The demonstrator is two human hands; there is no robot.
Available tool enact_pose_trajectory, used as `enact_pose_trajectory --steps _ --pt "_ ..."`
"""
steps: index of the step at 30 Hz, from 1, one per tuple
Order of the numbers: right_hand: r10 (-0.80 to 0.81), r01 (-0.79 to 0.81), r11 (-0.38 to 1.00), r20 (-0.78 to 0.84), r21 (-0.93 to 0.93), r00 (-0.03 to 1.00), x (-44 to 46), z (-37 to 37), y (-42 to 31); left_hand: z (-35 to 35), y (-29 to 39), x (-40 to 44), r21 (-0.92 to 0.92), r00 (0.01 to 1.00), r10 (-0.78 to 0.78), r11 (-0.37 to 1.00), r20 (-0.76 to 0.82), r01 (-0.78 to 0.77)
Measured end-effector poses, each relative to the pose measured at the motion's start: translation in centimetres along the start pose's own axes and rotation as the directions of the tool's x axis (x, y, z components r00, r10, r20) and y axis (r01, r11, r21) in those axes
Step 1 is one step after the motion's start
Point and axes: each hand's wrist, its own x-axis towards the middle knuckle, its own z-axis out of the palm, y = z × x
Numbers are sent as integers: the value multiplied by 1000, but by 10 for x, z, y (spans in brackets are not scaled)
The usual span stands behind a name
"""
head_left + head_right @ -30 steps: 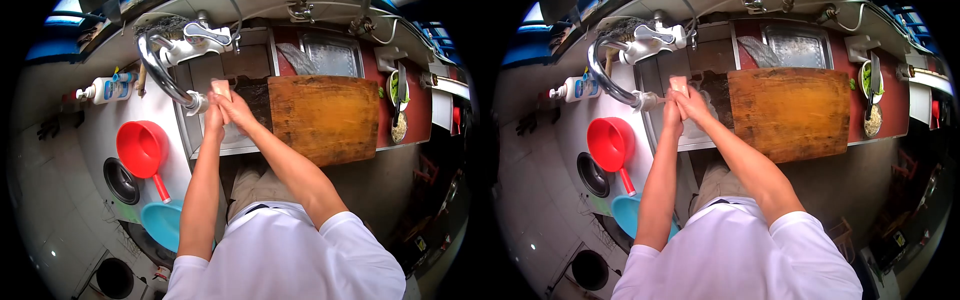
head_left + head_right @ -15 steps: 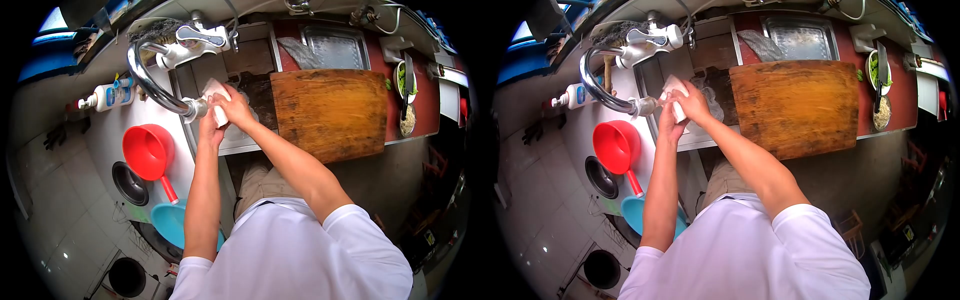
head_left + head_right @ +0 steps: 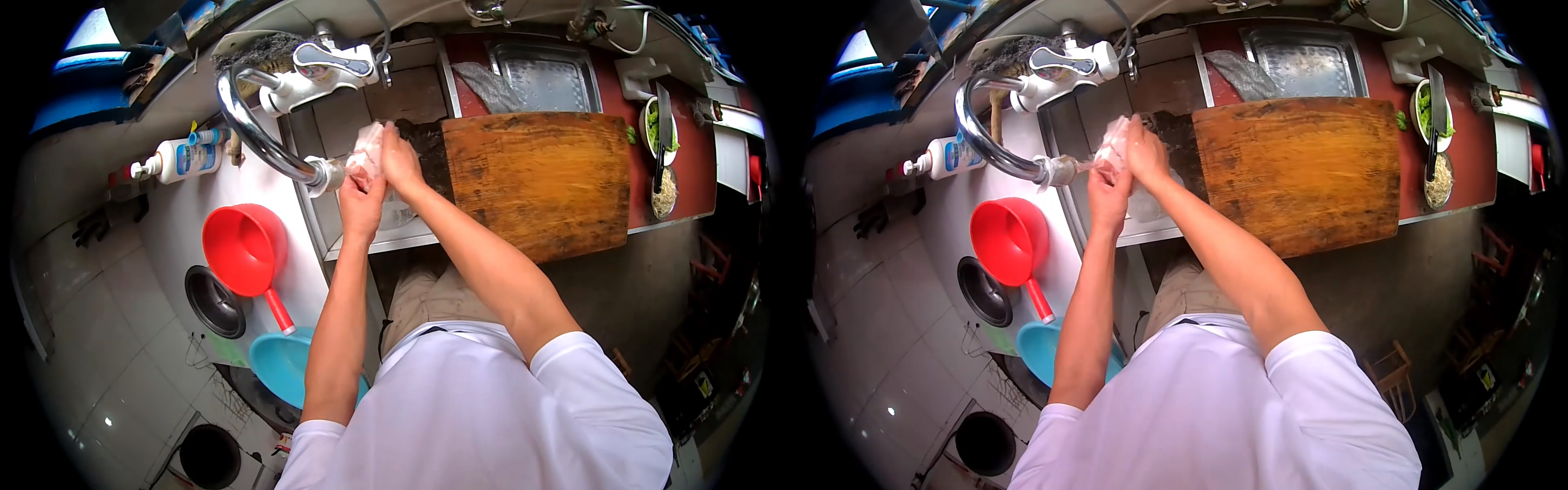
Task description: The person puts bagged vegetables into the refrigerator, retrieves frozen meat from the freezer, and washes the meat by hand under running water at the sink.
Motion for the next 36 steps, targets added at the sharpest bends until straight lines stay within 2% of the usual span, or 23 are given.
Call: enact_pose_trajectory --steps 1,2,4,5,6,7,8,10,12,13,14,16,18,19,21,22,24,25,28,29,31,34,36 --pt "63 -64 990 9 127 998 5 2 -1 -2 0 -1 141 997 68 987 39 -73" --pt "64 -65 990 9 129 998 6 1 2 -2 -1 -1 142 997 68 987 40 -73" --pt "-74 19 959 184 284 980 -1 -3 -9 -2 1 -2 238 977 208 948 41 -212" --pt "-128 73 951 167 300 978 -9 -5 -15 -3 3 -1 235 977 210 948 39 -213" --pt "-129 75 952 166 296 978 -19 -7 -22 -4 10 -1 259 994 103 960 44 -111" --pt "-229 198 958 140 206 963 -27 -9 -26 -4 19 -1 283 999 -7 959 48 -7" --pt "-325 313 943 124 111 937 -35 -11 -30 -3 27 -4 281 999 -11 960 49 -3" --pt "-363 354 930 104 93 926 -33 -8 -16 1 44 -2 -42 996 -87 995 -17 86" --pt "-437 434 899 66 57 897 -37 -7 -10 3 42 15 -121 998 -67 990 -12 65" --pt "-331 332 943 113 2 937 -43 -9 -8 5 41 19 -191 988 -59 981 -143 31" --pt "-331 333 943 114 2 937 -48 -9 -7 7 41 24 -255 960 -59 967 -273 -13" --pt "-485 474 874 107 110 868 -51 -7 -1 -6 11 42 -310 983 -34 951 -182 -24" --pt "-528 511 845 100 155 843 -56 -2 0 -6 0 49 -795 973 -229 590 1 140" --pt "-574 569 819 109 76 812 -62 -2 -2 -4 -4 46 -842 981 -175 515 80 161" --pt "-644 646 762 51 -43 763 -68 1 -7 6 -4 33 -819 968 -242 541 65 190" --pt "-642 644 764 51 -42 765 -68 -2 -12 11 -6 28 -796 953 -302 566 40 213" --pt "-591 590 806 -15 -57 806 -61 -5 -19 17 -6 19 -788 958 -256 562 125 253" --pt "-477 483 871 -73 88 876 -55 -2 -24 19 -5 14 -801 939 -324 529 116 281" --pt "-242 159 920 202 358 949 -29 -6 -24 15 2 1 -823 913 -386 470 132 317" --pt "-246 163 920 203 356 948 -21 -11 -24 15 5 0 -833 912 -380 445 158 329" --pt "-65 -173 858 437 483 897 -16 -17 -27 11 1 0 -807 913 -358 470 197 358" --pt "-31 -185 859 410 476 912 -13 -18 -20 5 -4 4 -760 914 -332 525 232 383" --pt "-97 -34 912 296 409 950 -17 -13 -9 0 -5 6 -721 918 -331 579 218 380"
